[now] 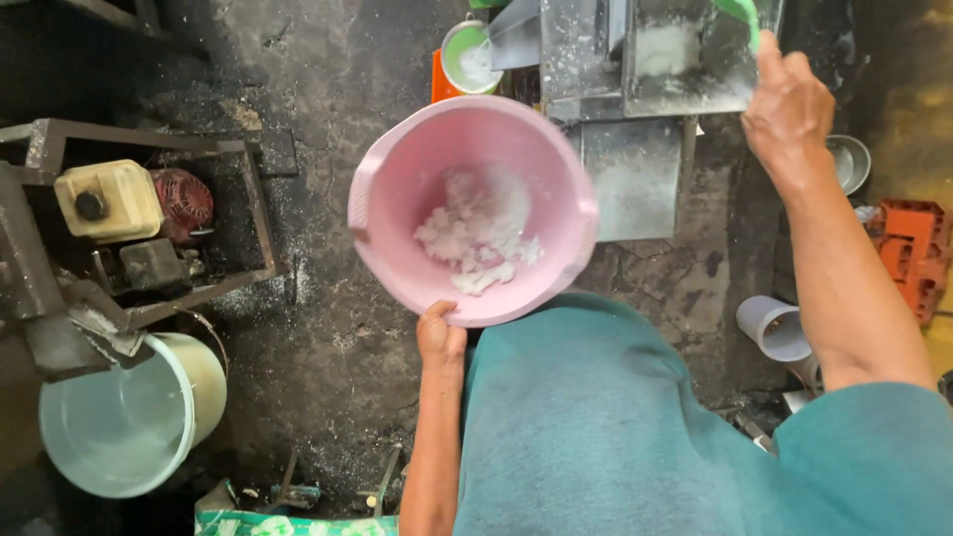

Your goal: The person mixes a white powdery substance in a pink bowl using a green spatula, then pours the mixture into a metal machine. They repeat the process with a green bowl, adding water from a metal cup and mixing before pouring into the machine.

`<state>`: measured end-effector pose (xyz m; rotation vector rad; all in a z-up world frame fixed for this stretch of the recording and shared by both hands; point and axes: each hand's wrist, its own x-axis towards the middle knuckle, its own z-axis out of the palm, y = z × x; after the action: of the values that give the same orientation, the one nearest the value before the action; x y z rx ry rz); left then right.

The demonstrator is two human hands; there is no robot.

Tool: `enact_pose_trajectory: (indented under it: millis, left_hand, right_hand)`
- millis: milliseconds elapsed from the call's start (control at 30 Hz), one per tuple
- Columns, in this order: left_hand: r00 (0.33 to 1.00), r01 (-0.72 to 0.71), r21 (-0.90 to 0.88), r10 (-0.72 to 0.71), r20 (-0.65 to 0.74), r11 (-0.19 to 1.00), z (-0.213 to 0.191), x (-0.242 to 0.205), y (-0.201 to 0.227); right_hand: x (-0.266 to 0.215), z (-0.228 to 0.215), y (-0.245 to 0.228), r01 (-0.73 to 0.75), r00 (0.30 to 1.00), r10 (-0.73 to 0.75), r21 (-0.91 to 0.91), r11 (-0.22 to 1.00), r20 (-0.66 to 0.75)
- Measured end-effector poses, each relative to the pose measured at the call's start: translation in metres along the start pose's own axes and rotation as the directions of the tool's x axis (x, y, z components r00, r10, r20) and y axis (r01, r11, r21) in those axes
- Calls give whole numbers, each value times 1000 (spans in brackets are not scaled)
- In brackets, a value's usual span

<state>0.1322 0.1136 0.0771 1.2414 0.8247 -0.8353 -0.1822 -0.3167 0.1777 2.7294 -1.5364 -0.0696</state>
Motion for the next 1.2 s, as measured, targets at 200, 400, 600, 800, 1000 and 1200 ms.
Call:
enact_pose_trajectory:
  millis: [200,400,600,800,1000,1200]
  left_hand:
    - [994,9,-77,-17,-112,997,-35,72,58]
    - [928,6,34,7,-373,999,4,92,171]
    - [969,-30,179,73,-238,983,45,162,264]
    - [992,-21,229,49,-116,973,51,246,309]
    - [996,-74,231,84,-37,970,55,281,301]
    - [1000,-3,310,-2,18,951,73,246,291]
  right_hand:
    - [-27,-17,-23,-63,998,65,-113,992,14]
    - [-19,-2,-36,-297,812,415,-322,899,411]
    - [3,-22,-99,-279,957,288,-338,899,-24]
    - [-17,-17,-216,-346,917,364,126,930,-166]
    - [-73,9,-366,-423,855,515,645,636,52]
    - [-178,81,-430,-471,865,461,638,608,200]
